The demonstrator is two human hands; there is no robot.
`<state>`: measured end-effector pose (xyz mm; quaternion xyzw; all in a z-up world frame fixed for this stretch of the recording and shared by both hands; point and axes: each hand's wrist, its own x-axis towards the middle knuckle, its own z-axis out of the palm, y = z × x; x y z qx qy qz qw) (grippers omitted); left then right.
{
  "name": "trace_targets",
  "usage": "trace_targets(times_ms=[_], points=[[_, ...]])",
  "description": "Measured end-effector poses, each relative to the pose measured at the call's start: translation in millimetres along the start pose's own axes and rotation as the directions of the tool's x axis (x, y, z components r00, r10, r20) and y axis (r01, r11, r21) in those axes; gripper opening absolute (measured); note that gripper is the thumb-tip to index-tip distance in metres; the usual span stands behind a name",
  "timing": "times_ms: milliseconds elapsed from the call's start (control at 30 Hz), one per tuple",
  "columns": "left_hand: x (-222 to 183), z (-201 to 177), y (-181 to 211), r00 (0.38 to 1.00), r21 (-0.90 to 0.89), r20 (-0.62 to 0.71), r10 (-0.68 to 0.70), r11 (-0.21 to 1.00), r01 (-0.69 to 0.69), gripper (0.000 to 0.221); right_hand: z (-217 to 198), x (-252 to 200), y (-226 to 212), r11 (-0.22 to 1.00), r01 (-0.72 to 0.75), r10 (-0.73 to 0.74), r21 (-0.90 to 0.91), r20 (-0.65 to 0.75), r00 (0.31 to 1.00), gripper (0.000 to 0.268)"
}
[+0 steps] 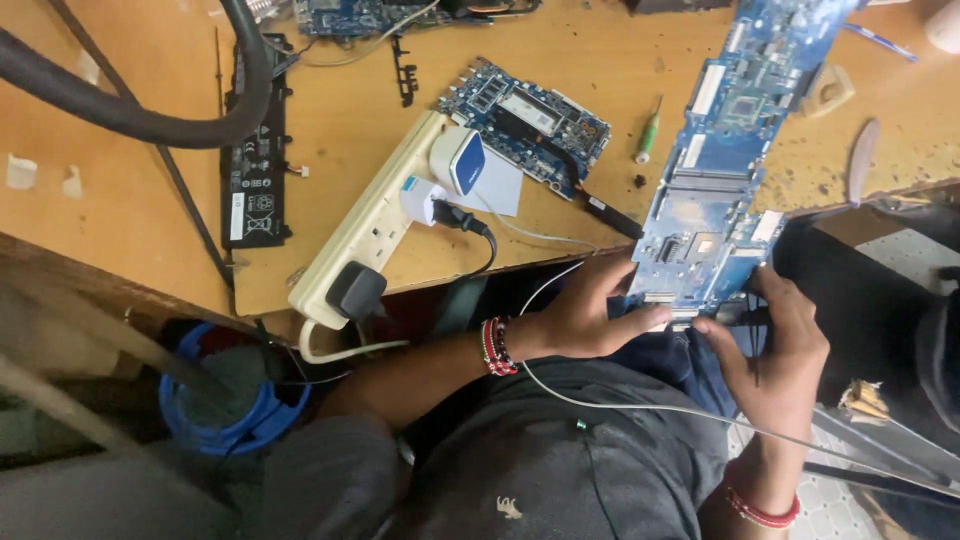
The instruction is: Using tweezers to inspect and manipulate components on a laptop motherboard at a repair bench.
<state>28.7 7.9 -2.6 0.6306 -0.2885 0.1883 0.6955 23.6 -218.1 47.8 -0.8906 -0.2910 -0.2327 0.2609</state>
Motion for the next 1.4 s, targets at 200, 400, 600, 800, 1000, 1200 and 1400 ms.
trace_targets(times_ms=[200,400,600,800,1000,1200,1400], points=[[2.9,-1.8,0.6,0.999,0.001,0.014,-0.034,0.999,0.034,0.031,-16.0,1.2,8.1,0.999,0.025,-0.027,0.022,0.136,0.99,0.047],[11.8,-7.8,22.7,0.992,0.07,0.053,-0.115,0.991,0.111,0.047,-12.5,-4.1,20.8,0.977,-0.167,0.153,0.133,0.106,0.983,0.043],[12.6,-9.7,24.0,0.935,-0.239,0.255,-0.245,0.921,0.306,0.071,-14.0,-4.6,35.2,0.924,-0.316,0.33,0.215,-0.032,0.943,0.028],[13.8,-8.5,20.9,0.949,-0.113,0.233,-0.213,0.963,0.244,0.062,-8.8,-3.8,57.7,0.946,-0.317,0.322,0.066,-0.302,0.897,0.025],[11.1,-3.2,6.0,0.976,-0.129,0.203,-0.074,0.986,0.102,0.038,18.4,-2.1,62.5,0.892,-0.397,0.442,0.216,-0.231,0.867,0.032],[14.9,-8.3,9.6,0.977,-0.021,0.189,-0.097,0.995,0.103,0.031,32.6,8.7,49.5,0.951,-0.248,0.282,0.186,-0.189,0.94,0.042],[17.5,-1.4,15.9,0.952,0.125,0.283,-0.114,0.989,0.081,0.033,8.4,8.3,15.7,0.97,-0.205,0.236,0.13,-0.305,0.923,0.046]])
